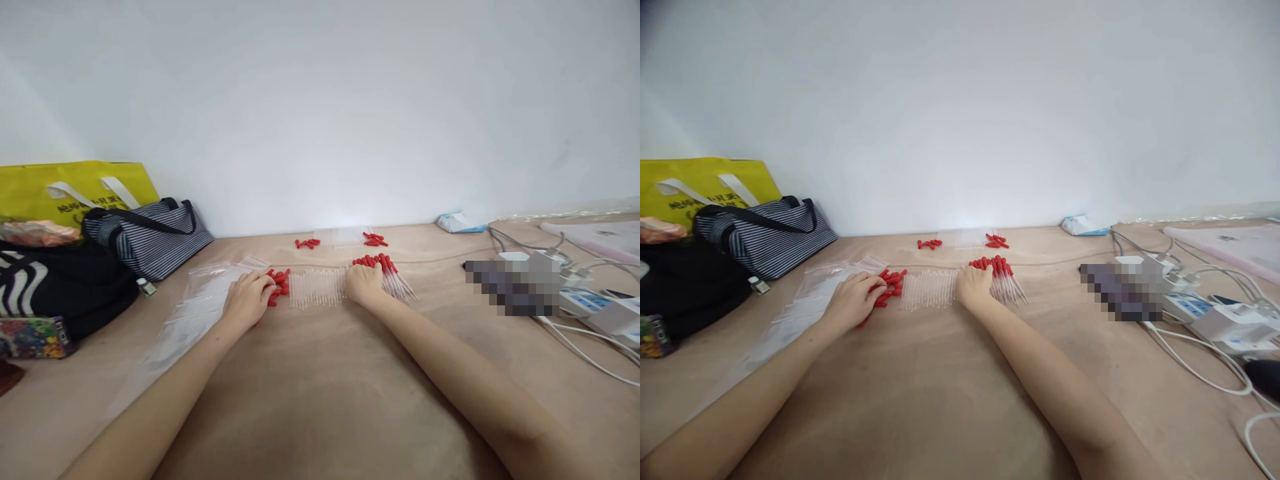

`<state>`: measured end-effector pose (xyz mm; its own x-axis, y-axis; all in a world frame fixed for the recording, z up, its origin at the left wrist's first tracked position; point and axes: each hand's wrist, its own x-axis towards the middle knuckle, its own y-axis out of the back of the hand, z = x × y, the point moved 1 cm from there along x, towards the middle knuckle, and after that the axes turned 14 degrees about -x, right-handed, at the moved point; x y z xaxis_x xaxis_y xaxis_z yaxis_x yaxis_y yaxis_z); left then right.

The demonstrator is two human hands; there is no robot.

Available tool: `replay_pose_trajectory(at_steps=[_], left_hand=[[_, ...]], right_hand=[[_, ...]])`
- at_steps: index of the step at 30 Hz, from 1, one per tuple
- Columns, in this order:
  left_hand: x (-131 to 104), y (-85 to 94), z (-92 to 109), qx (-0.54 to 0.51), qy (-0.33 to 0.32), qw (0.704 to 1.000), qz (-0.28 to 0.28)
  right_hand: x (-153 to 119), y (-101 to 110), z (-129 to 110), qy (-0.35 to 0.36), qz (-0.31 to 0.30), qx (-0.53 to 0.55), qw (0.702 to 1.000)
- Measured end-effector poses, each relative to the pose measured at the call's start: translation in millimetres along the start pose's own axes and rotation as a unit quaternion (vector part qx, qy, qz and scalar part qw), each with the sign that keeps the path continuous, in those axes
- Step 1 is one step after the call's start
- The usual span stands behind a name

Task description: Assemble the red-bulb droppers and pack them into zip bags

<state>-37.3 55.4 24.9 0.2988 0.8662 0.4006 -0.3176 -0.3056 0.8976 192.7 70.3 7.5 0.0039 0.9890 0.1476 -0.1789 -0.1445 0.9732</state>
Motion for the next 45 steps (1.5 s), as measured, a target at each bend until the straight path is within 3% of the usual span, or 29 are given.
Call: replay_pose_trajectory(at_steps=[4, 7, 10, 13, 16, 21, 37, 45], left_hand=[[-1.3, 0.1, -1.2, 0.009, 0.029, 0.999, -0.031], [-1.3, 0.5, -0.4, -0.02, 0.035, 0.999, -0.029], [0.2, 1.4, 1.2, -0.06, 0.018, 0.998, 0.011], [-2.5, -1.2, 14.8, -0.141, -0.039, 0.986, 0.081], [-14.8, -11.2, 42.1, -0.226, -0.095, 0.964, 0.104], [-39.2, -31.7, 78.1, -0.274, -0.132, 0.952, -0.034], [-37.6, -36.1, 78.5, -0.26, -0.099, 0.959, -0.058], [-36.5, -38.0, 80.4, -0.33, -0.087, 0.939, -0.052]], right_hand=[[-11.5, 10.2, 8.7, -0.001, 0.031, -0.003, 1.0], [-29.6, 10.5, 18.4, 0.064, 0.058, 0.008, 0.996], [-52.1, -1.6, 28.2, 0.204, 0.115, 0.068, 0.97], [-71.3, -18.9, 37.7, 0.256, 0.176, 0.136, 0.941], [-82.4, -29.2, 43.6, 0.257, 0.206, 0.171, 0.929], [-85.6, -26.2, 41.8, 0.261, 0.188, 0.19, 0.928], [-84.9, -21.5, 35.1, 0.258, 0.201, 0.227, 0.917], [-86.3, -21.8, 32.0, 0.261, 0.229, 0.223, 0.911]])
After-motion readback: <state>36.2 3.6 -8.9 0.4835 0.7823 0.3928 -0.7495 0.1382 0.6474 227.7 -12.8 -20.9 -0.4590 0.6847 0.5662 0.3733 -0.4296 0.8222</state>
